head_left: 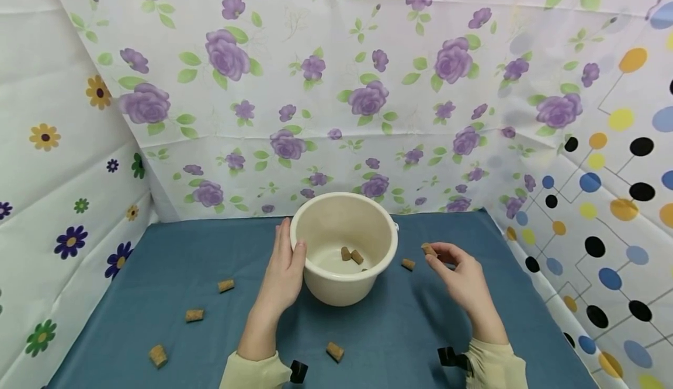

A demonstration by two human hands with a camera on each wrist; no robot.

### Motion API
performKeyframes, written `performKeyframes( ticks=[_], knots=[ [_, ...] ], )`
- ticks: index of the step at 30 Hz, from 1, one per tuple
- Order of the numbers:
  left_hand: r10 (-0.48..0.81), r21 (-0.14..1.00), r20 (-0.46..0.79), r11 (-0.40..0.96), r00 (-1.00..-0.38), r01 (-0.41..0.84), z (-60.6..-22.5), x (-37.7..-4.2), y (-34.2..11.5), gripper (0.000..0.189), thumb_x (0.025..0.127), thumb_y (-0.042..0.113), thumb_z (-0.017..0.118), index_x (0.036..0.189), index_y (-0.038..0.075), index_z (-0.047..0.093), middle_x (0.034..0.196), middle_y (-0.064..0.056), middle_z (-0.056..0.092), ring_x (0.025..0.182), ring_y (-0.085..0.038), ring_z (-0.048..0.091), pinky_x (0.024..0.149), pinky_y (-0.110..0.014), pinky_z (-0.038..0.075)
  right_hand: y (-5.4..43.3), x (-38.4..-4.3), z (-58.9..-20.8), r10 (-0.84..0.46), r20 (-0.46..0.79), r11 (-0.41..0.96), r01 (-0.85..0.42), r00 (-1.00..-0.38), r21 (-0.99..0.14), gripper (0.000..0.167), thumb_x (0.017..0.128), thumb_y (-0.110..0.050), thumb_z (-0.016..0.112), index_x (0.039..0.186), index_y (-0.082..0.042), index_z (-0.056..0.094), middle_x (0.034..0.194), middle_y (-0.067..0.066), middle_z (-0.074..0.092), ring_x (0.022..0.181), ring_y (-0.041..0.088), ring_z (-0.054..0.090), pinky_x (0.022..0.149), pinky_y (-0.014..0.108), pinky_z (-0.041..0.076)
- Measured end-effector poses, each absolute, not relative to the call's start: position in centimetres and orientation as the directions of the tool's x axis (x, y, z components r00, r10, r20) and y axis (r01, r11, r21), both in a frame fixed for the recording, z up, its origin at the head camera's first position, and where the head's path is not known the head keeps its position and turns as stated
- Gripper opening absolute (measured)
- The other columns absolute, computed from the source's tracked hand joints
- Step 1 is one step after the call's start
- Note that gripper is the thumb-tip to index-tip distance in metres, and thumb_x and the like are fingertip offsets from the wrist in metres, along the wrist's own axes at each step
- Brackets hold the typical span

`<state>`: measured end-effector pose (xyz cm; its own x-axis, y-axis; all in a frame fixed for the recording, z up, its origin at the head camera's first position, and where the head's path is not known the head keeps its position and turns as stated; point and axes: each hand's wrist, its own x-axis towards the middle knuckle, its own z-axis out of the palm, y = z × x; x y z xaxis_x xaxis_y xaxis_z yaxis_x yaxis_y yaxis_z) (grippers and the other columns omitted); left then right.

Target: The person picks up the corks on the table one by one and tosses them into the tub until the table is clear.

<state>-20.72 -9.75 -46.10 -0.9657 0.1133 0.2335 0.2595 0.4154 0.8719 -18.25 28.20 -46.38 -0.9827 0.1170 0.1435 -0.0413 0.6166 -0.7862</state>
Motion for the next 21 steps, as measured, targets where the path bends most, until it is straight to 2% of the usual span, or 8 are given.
performKeyframes(
  ticks=[5,21],
  knots=[
    [0.112,0.874,0.230,0.413,-0.967,0.255,-46.1,-20.7,-9.7,0.073,0.117,0.051,0.032,0.174,0.017,0.000,0.180,-0.006,-0.002,0.164,-0.025,-0.009,0.127,-0.065,0.009,28.0,-17.9,-46.0,0.109,0.161,0.603,-0.063,-0.981,-0.795,0.051,0.106,-0.049,0.067,0.141,-0.012,0.067,0.129,0.011,0.071,0.121,0.031,0.065,0.099,0.056,0.055],
    [0.111,0.874,0.235,0.412,-0.966,0.260,-46.1,-20.6,-9.7,0.072,0.118,0.048,0.032,0.174,0.017,0.000,0.179,-0.007,-0.002,0.164,-0.026,-0.008,0.127,-0.065,0.009,27.1,-17.4,-45.2,0.103,0.184,0.596,-0.087,-0.978,-0.798,0.047,0.106,-0.048,0.068,0.139,-0.014,0.069,0.128,0.008,0.071,0.121,0.028,0.065,0.102,0.056,0.054]
  ],
)
